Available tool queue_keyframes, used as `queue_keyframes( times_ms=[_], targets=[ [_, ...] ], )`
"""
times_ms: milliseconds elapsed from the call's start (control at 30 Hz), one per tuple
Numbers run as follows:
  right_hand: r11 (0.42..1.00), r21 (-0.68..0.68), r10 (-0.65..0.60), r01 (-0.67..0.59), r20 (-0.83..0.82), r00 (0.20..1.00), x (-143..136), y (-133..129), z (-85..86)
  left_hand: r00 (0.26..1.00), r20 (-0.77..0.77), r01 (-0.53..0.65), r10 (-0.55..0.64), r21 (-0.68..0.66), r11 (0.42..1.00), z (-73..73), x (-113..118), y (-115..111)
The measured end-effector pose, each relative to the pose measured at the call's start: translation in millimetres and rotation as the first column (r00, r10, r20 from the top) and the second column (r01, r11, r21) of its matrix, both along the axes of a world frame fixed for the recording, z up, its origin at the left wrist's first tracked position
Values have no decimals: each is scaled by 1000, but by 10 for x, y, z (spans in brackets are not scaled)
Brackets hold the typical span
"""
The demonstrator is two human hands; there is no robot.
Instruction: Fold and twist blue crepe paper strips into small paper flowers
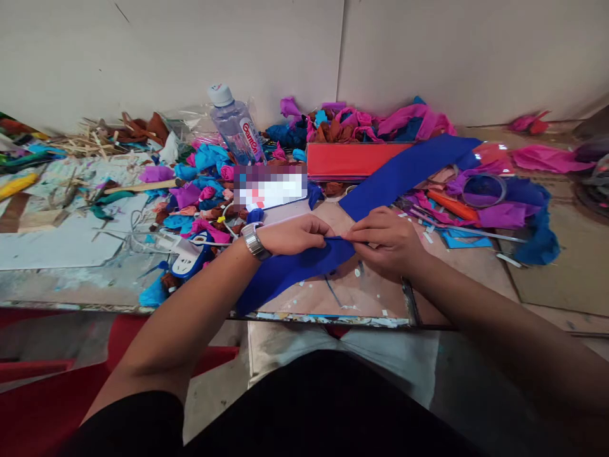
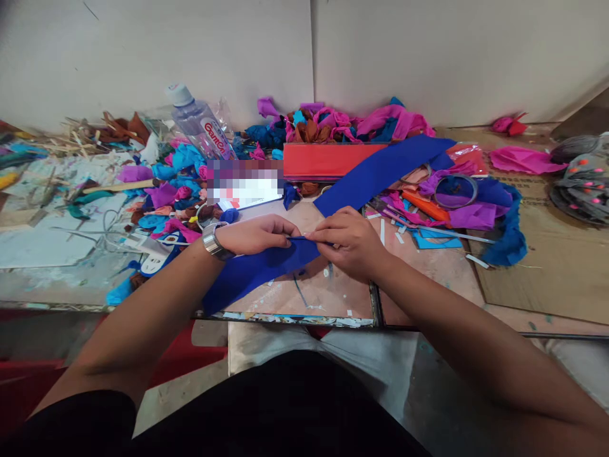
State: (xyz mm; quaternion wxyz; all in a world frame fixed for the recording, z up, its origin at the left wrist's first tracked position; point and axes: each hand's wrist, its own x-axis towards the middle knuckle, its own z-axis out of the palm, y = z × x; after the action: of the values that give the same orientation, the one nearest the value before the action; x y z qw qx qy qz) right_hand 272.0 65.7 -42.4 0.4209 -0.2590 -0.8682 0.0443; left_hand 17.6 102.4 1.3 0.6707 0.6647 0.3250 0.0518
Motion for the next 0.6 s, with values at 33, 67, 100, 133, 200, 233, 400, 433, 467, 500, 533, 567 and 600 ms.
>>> queue_keyframes(
  times_ms=[33,67,100,133,200,233,400,433,467,500,533,567,600],
  targets=[
    [1000,8,5,-5,-1,1000,0,2,-1,1000,4,-10,10,-9,1000,6,5,-4],
    [1000,10,8,-8,1,1000,1,4,-2,1000,4,-16,16,-16,1000,10,6,-5],
    [1000,9,8,-8,3,1000,3,5,-2,1000,3,-18,19,-25,1000,14,6,-3],
    [1000,9,6,-6,5,1000,5,4,-2,1000,1,-18,18,-32,999,17,3,-1],
    [1000,16,2,-2,5,1000,7,1,2,999,5,-32,32,-2,1000,16,-2,6],
    [1000,21,1,-1,4,1000,7,-1,6,999,9,-45,45,41,998,12,-2,8],
    [1000,21,-8,8,5,1000,-8,-17,29,999,-26,-39,47,266,963,-29,24,10],
    [1000,10,-16,16,11,1000,-12,-22,34,999,-23,-33,41,282,959,-37,31,12],
    [1000,-2,-28,28,14,1000,-16,-26,38,999,-13,-29,34,296,955,-44,35,16],
    [999,-15,-43,43,18,999,-19,-32,42,1000,-1,-26,28,307,951,-50,38,20],
    [998,-28,-57,58,23,998,-23,-38,45,1000,7,-21,20,316,948,-54,40,24],
    [997,-40,-66,67,28,997,-26,-44,49,1000,8,-17,15,326,945,-57,40,27],
    [996,-50,-68,70,35,997,-30,-50,53,1000,4,-14,13,337,941,-61,39,29]
  ],
)
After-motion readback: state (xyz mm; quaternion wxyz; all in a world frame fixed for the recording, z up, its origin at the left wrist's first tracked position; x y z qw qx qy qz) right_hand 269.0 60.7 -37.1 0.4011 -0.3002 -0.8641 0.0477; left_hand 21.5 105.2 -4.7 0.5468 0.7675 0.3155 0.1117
